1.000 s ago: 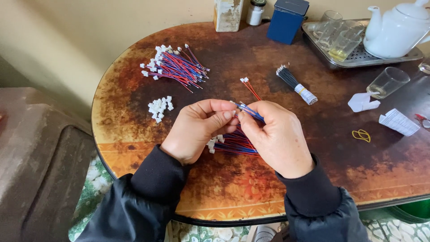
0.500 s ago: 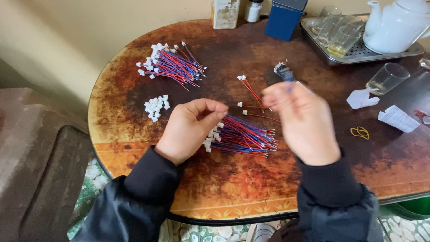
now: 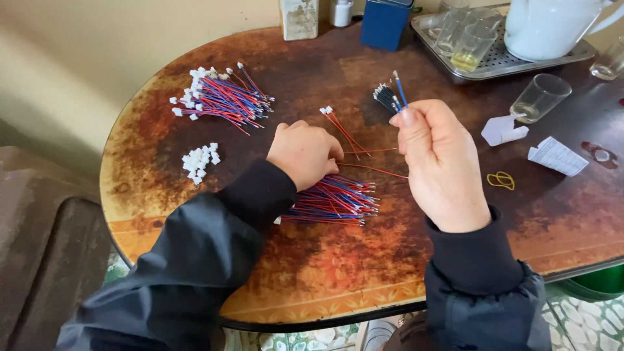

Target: The person sits at a round wooden table and repeatedly picks up small white plastic connectors and red and blue wires. They insert the wires into the connectors by hand and place the finished assemblies into a pile. At the end, they pick up a bundle of black wires and a rubber band.

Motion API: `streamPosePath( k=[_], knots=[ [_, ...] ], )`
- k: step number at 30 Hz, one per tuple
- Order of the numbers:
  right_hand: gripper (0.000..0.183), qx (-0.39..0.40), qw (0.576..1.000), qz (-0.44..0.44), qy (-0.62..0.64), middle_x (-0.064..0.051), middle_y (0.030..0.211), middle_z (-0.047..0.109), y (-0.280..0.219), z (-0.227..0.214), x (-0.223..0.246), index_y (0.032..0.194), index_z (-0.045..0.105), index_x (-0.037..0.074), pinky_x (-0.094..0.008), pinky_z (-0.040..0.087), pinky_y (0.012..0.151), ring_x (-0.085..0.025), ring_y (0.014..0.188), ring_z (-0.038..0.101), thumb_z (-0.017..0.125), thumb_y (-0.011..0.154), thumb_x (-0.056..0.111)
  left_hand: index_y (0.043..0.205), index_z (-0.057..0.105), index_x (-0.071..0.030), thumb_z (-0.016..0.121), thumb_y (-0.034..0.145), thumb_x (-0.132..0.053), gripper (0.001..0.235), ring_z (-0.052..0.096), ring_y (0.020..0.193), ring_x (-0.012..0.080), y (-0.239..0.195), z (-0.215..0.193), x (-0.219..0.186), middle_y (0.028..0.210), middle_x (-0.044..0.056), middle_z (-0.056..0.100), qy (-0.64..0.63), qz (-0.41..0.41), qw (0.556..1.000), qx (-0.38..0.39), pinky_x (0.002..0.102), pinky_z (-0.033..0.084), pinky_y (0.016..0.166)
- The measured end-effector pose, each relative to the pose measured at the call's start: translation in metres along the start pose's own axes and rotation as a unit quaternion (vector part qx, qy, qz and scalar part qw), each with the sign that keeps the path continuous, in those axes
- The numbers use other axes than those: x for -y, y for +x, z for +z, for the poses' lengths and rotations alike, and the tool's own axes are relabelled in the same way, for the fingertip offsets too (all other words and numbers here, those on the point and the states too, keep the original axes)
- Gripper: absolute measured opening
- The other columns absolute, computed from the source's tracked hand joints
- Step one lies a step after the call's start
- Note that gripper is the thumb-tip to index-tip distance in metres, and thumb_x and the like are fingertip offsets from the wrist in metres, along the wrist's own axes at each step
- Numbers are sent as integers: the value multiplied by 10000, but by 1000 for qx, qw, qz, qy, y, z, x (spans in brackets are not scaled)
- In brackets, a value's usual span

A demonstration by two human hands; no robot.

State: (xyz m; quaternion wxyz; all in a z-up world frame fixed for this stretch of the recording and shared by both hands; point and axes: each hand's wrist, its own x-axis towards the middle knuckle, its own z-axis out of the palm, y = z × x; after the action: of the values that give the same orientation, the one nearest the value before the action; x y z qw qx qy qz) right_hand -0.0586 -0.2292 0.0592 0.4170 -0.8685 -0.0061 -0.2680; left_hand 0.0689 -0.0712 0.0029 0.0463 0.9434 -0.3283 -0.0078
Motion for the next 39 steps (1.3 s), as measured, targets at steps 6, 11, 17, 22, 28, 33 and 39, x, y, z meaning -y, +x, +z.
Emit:
streamPosePath(
  k=[6, 11, 17, 22, 28, 33, 39],
  knots=[
    [245, 18, 1000, -19, 11, -19, 717, 533, 0, -1, -8, 1011, 598, 58, -271, 413, 629, -122, 647, 497, 443, 1048, 243, 892, 749, -371, 703, 782, -394, 122, 620, 1016, 186, 7, -11, 0, 962, -107, 714, -83, -58, 993, 53, 445, 358, 916],
    [229, 63, 996, 55, -10, -23, 832, 639, 1, 3, -3, 1082, 642, 121, -268, 461, 609, -121, 607, 552, 450, 989, 207, 885, 751, -397, 716, 753, -379, 138, 635, 1011, 191, 6, -6, 2, 968, -102, 718, -67, -53, 996, 33, 445, 396, 900],
    [274, 103, 995, 16, 0, 7, 770, 631, 1, 7, -8, 1110, 687, 134, -247, 411, 674, -100, 643, 520, 462, 989, 233, 841, 696, -298, 683, 750, -333, 97, 638, 951, 262, 7, 7, 11, 915, -54, 708, -85, -5, 996, -15, 492, 430, 818],
    [325, 140, 989, 19, -30, 8, 703, 585, 2, 9, -10, 1141, 687, 145, -257, 442, 686, -116, 667, 555, 422, 1002, 272, 785, 680, -244, 734, 708, -267, 96, 670, 752, 217, -9, -8, 24, 777, -56, 715, -167, 71, 978, -101, 369, 488, 699],
    [297, 188, 970, 24, -151, 65, 1006, 753, -4, 6, 14, 1094, 663, 180, -312, 481, 761, -144, 868, 702, 438, 965, 323, 1007, 716, -120, 645, 899, -132, 129, 607, 638, 45, -58, -37, 28, 747, -23, 686, -459, -4, 852, -253, 200, 491, 607],
    [238, 239, 935, -149, -214, -43, 932, 703, -14, 31, 26, 1009, 648, 165, -416, 455, 735, -291, 855, 652, 465, 965, 311, 1006, 682, -94, 654, 912, -76, 99, 598, 674, 50, -55, -15, 2, 813, -12, 678, -698, 4, 628, -346, 199, 528, 646],
    [180, 280, 946, -112, -117, -23, 787, 686, -17, 51, 50, 866, 590, 143, -352, 429, 620, -233, 663, 604, 519, 958, 280, 1017, 682, -65, 643, 914, -92, 114, 548, 709, 58, -73, -23, -5, 804, -10, 654, -702, -21, 629, -334, 198, 486, 672]
  ],
)
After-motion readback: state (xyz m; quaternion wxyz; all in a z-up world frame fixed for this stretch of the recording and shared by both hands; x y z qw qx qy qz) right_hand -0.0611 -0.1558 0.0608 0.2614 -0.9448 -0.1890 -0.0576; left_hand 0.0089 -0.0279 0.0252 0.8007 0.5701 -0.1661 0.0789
